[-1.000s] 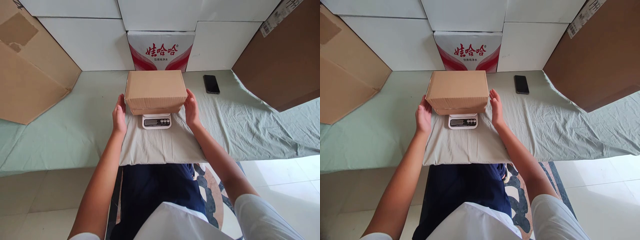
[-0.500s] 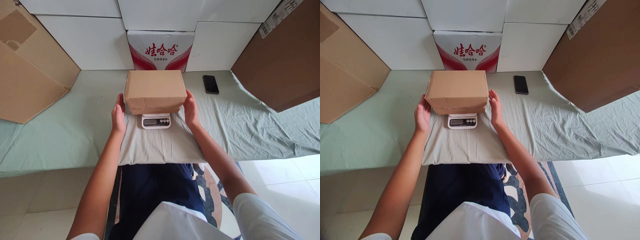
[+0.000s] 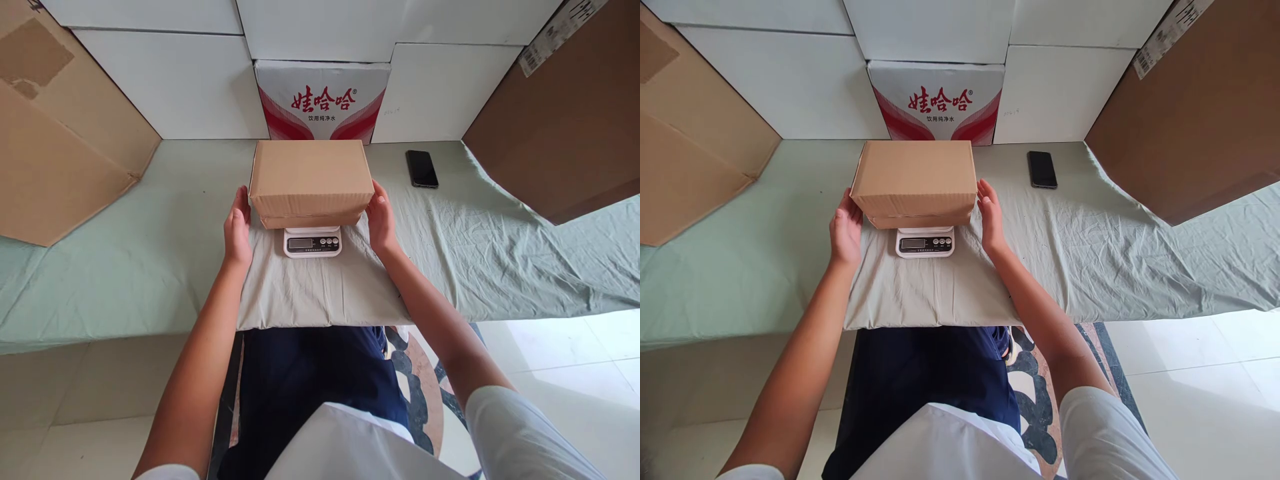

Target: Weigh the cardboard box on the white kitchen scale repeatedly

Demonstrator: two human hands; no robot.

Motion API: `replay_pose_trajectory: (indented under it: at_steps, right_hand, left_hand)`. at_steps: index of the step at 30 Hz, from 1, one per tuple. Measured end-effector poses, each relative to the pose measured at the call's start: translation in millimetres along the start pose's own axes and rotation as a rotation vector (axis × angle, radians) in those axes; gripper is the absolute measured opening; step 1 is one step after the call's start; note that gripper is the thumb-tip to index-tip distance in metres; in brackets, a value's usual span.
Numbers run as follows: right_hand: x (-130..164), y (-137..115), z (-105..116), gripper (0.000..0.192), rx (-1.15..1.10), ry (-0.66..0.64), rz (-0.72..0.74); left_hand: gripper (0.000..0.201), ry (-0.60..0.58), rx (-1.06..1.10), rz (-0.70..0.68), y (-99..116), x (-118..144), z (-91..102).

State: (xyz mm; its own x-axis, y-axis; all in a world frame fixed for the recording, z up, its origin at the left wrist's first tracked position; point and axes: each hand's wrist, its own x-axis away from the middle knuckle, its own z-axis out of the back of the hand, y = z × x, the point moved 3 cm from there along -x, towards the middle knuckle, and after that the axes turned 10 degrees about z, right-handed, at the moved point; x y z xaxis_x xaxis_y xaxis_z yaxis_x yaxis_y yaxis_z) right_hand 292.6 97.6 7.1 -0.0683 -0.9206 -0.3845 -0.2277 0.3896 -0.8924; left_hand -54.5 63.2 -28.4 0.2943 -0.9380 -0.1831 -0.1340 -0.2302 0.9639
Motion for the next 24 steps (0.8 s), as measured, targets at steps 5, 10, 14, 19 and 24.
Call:
replay_pose_trajectory:
  at_steps: [5,10,14,19,24]
  right_hand:
    - [1,1,1,0.073,0.026,-0.022,0.011]
    - [0,0,0,0.074,0.004,-0.005,0.007]
    - [1,-3,-2,0.074,-0.046,-0.007,0.002]
    - [7,-2,-6,0.084,-0.024,-0.054,0.021]
    - [17,-2,-14,0.094,0.009,-0.094,0.039]
  left_hand:
    - [0.102,-0.015,-0.013,0.012,1,0,-0.2]
    - [0.099,-0.027,0.003,0.011,4,3,-2.6]
    - [0.102,-0.046,0.025,-0.005,7,6,-6.4]
    - [0.095,-0.112,0.014,-0.017,15,13,-15.0]
    - [0.09,-0.15,-0.064,-0.066,25,25,-26.2]
